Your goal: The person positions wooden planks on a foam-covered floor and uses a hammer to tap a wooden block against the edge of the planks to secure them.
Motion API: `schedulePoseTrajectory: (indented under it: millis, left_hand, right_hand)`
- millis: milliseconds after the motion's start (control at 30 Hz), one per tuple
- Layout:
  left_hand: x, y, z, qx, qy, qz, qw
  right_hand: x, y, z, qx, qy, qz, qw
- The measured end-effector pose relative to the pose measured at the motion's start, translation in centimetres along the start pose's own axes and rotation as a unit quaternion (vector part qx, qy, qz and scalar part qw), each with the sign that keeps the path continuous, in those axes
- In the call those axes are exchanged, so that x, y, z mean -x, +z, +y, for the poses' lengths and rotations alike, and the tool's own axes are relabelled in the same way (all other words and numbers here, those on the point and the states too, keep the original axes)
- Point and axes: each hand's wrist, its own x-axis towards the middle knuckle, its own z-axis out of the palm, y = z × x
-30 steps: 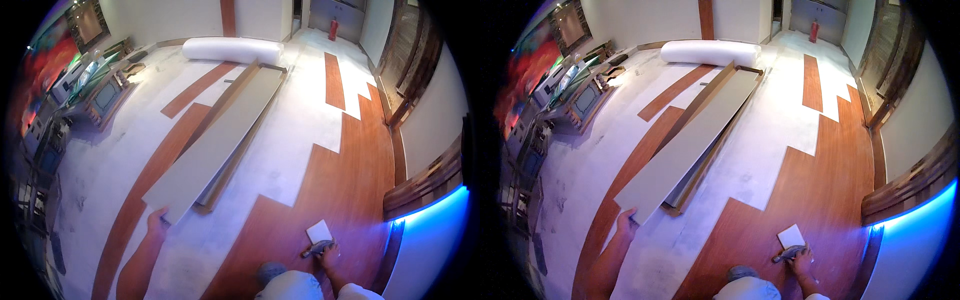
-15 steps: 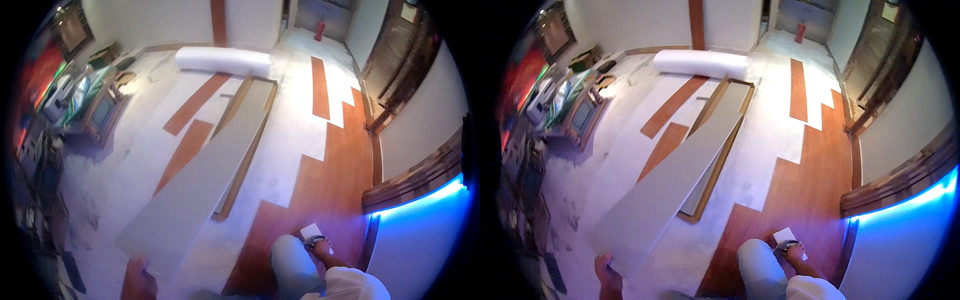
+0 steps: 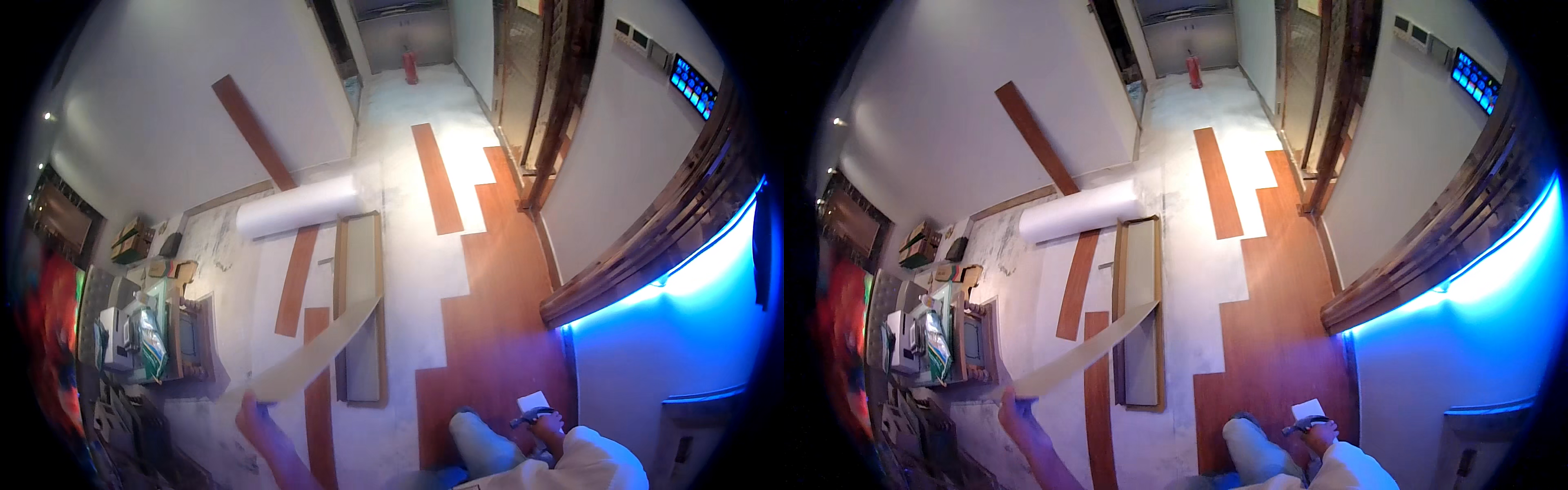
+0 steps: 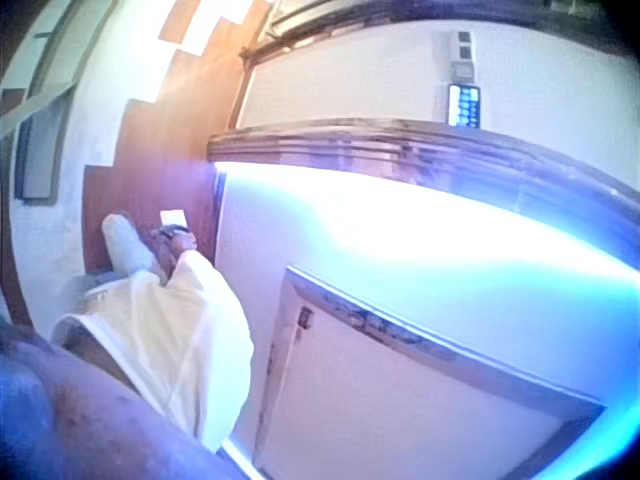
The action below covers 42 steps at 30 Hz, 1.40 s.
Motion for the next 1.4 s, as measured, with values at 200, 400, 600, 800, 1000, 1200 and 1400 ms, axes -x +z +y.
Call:
schedulePoseTrajectory:
  millis: [200, 400, 600, 800, 1000, 1200, 1400]
  left_hand:
    - [-10.5, 12.9, 4.5, -0.146, 0.051, 0.03, 0.988]
    - [-16.6, 13.6, -3.0, -0.091, 0.108, 0.165, 0.976]
    - [-25.1, 7.5, -10.0, -0.043, 0.063, -0.098, 0.992]
    - [-29.5, 15.4, -9.7, -0.066, 0.06, -0.248, 0.965]
    - [-40.2, 22.5, -11.6, -0.122, -0.057, -0.337, 0.932]
    - [-42.8, 42.4, -8.6, -0.102, -0.22, -0.37, 0.897]
    - [-47.0, 63.0, -2.2, -0.037, -0.123, -0.399, 0.908]
  right_hand:
    - [4.7, -7.7, 3.1, -0.094, 0.11, 0.011, 0.989]
    - [3.0, -13.4, 0.8, -0.092, 0.13, 0.036, 0.987]
    - [0.8, -22.2, -7.7, -0.116, 0.125, 0.052, 0.984]
    - [-1.8, -32.2, -18.6, -0.131, 0.132, 0.068, 0.98]
    - [-11.5, -38.9, -26.6, -0.175, -0.058, 0.083, 0.979]
    - [-18.5, -60.7, -36.9, -0.193, -0.042, 0.112, 0.974]
    - [-27.9, -83.2, -45.6, -0.222, -0.076, 0.19, 0.953]
